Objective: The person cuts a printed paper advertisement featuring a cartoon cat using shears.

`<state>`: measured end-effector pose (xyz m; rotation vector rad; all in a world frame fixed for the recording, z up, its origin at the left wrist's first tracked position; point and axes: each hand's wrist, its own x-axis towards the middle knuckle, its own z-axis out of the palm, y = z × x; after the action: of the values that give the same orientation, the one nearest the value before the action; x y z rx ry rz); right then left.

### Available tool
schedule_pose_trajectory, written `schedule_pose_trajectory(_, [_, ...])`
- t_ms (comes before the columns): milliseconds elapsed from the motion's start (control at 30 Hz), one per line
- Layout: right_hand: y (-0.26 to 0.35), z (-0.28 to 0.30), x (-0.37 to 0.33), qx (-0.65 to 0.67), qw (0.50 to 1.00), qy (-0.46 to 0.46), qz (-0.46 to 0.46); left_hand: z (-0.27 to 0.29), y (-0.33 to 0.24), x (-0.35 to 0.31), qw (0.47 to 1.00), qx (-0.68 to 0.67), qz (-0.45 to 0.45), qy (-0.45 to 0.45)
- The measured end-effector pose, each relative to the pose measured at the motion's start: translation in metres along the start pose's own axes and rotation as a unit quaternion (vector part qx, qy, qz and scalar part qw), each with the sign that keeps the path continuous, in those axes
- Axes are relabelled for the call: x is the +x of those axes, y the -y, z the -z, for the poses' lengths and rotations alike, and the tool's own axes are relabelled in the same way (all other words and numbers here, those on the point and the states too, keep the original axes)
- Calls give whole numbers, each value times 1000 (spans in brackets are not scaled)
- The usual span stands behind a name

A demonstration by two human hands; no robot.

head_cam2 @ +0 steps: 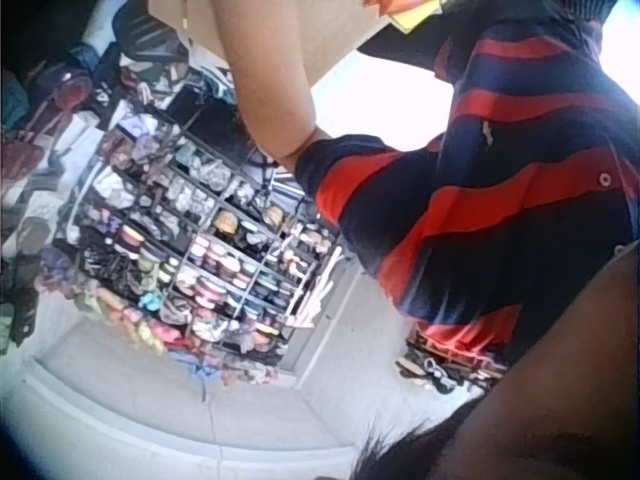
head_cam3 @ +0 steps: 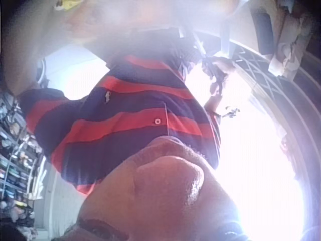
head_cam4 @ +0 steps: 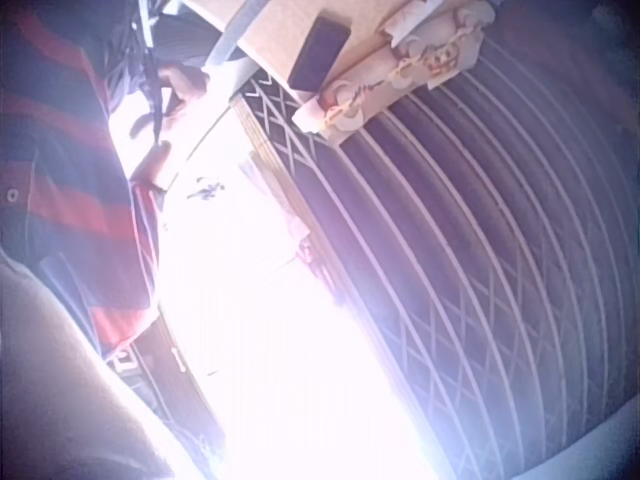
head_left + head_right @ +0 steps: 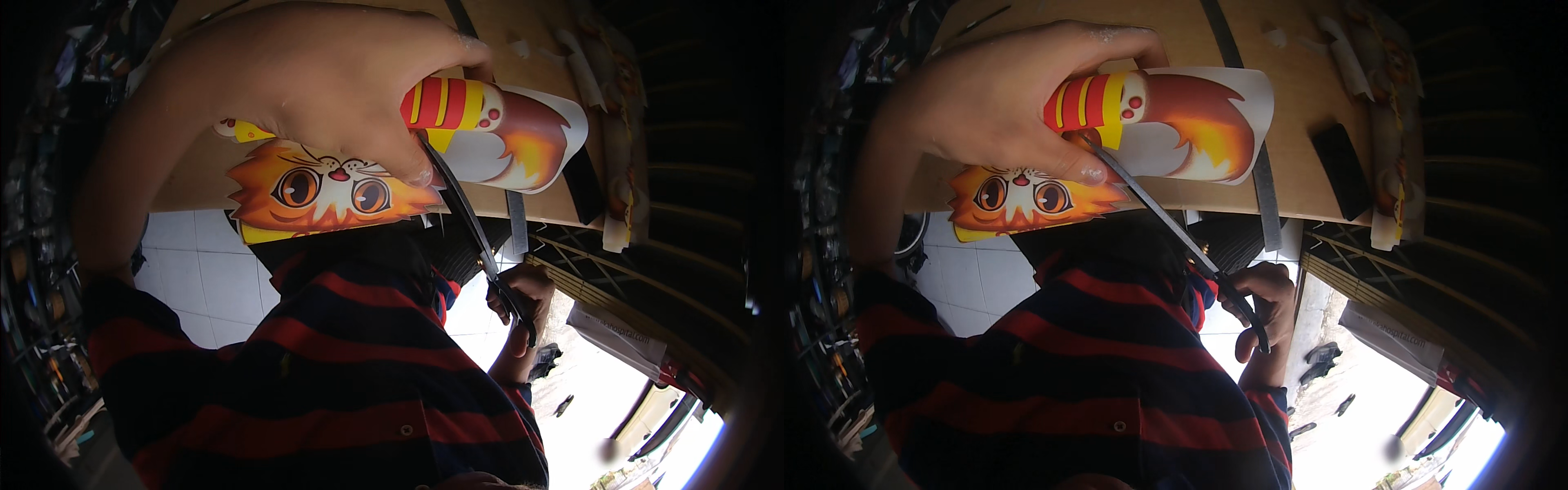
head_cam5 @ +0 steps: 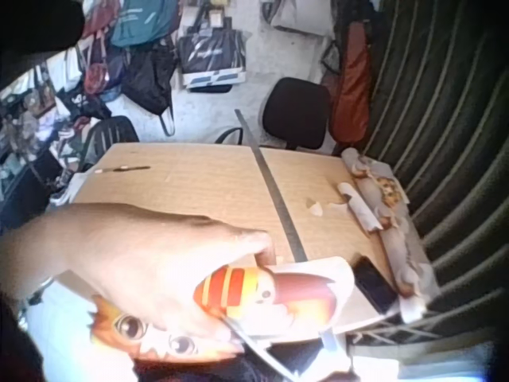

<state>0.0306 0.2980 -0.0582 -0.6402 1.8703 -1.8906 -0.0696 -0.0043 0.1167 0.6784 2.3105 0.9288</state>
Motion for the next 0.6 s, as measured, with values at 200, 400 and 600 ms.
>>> schedule_pose_trajectory(200, [0, -3, 1, -19, 1000, -12, 3, -5, 7, -2, 1000, -6, 16, -16])
schedule_pose_trajectory(400, [4, 0, 1, -23, 1000, -2, 7, -6, 6, -2, 999, 17, 25, -21])
schedule_pose_trajectory(600, [2, 0, 0, -14, 1000, 4, 3, -6, 6, -1, 999, -36, 41, 2])
